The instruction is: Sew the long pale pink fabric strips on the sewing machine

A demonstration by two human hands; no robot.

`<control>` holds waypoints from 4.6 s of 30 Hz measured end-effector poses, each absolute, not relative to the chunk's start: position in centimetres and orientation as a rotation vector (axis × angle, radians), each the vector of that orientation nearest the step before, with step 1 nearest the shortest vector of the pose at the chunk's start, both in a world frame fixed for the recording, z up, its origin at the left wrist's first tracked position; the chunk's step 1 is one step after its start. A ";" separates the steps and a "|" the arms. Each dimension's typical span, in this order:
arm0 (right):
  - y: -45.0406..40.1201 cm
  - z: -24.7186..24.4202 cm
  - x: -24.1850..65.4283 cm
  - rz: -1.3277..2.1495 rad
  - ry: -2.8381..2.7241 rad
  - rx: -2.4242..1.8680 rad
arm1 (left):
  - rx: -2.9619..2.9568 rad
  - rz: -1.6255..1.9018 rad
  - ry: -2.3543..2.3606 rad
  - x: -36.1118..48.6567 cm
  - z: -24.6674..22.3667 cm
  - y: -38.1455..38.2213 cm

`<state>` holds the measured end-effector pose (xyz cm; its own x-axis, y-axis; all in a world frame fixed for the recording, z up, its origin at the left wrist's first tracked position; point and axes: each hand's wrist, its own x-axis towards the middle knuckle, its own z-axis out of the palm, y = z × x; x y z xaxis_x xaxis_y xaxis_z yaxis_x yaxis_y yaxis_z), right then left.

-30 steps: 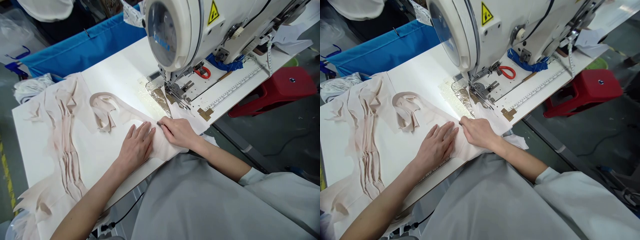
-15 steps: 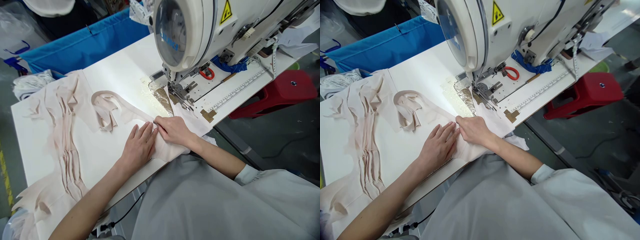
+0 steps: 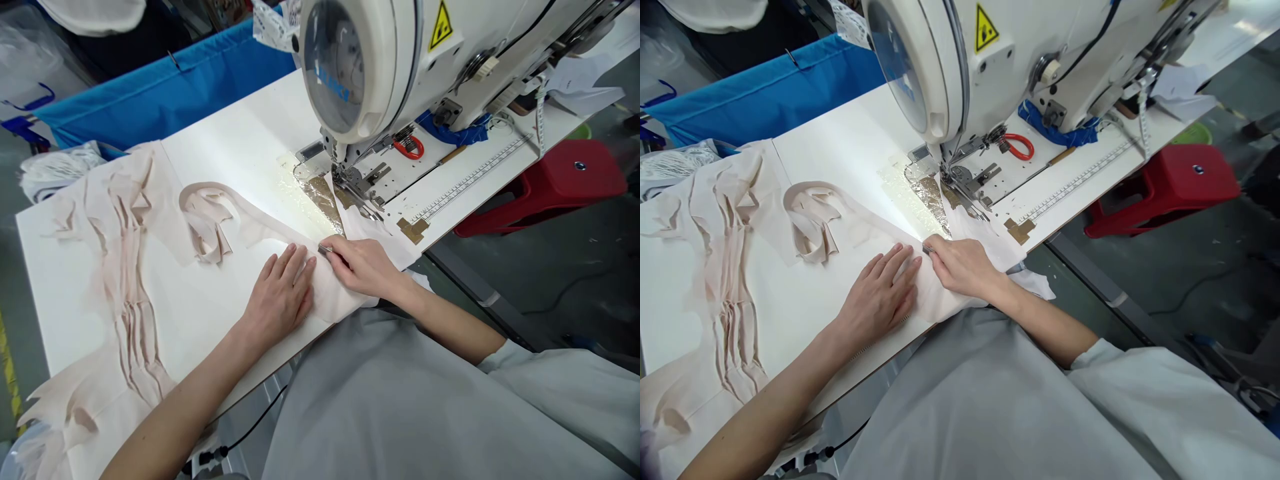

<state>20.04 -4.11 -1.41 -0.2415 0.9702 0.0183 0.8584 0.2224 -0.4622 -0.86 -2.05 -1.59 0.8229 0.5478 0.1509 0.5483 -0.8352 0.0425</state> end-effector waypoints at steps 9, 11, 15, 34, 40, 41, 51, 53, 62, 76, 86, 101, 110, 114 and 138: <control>-4.3 -2.0 19.7 0.482 -2.252 -1.722 | -2.956 -0.257 -0.850 -0.7 -1.7 -2.3; -4.3 -2.1 19.8 0.459 -2.255 -1.713 | -2.948 -0.254 -0.842 -0.6 -1.6 -2.3; -4.4 -2.5 19.7 0.433 -2.249 -1.699 | -2.956 -0.222 -0.854 -0.5 -1.5 -2.3; -6.3 -2.1 22.6 0.525 -2.152 -1.602 | -3.101 -0.178 -0.817 -0.3 -1.1 -2.2; -5.9 -2.0 22.0 0.536 -2.212 -1.588 | -3.048 -0.174 -0.733 0.2 -0.8 -2.4; -5.9 -1.9 22.0 0.542 -2.212 -1.595 | -3.041 -0.168 -0.725 0.2 -0.8 -2.4; -5.7 -0.8 21.4 0.507 -2.394 -1.693 | -2.998 -0.105 -0.725 0.5 -0.6 -2.6; -5.5 -0.1 21.9 0.510 -2.460 -1.668 | -2.998 -0.079 -0.734 0.5 -0.5 -2.6; -5.9 -0.7 23.6 0.581 -2.194 -1.636 | -3.057 -0.145 -0.745 0.5 -1.1 -2.8; -6.6 -1.6 22.2 0.502 -2.322 -1.655 | -3.029 -0.135 -0.733 0.7 -1.1 -3.2; -7.7 -0.1 24.6 0.557 -2.438 -1.614 | -3.002 -0.052 -0.757 0.7 -0.7 -3.1; -4.4 -1.6 20.6 0.506 -2.262 -1.704 | -3.078 -0.148 -0.810 -0.5 -0.9 -1.1; -4.0 -1.8 20.2 0.513 -2.278 -1.706 | -3.047 -0.160 -0.798 -0.6 -1.2 -1.2; -4.0 -1.7 20.0 0.471 -2.313 -1.715 | -3.045 -0.151 -0.788 -0.5 -1.1 -1.2; -4.6 -1.1 20.1 0.485 -2.320 -1.772 | -3.068 -0.170 -0.820 -1.6 -1.2 -0.8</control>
<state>20.10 -4.56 -1.14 -0.2721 0.9608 -0.0527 0.9014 0.2353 -0.3636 -1.57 -0.82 -1.22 0.8613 0.4994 0.0935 0.4953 -0.8663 0.0646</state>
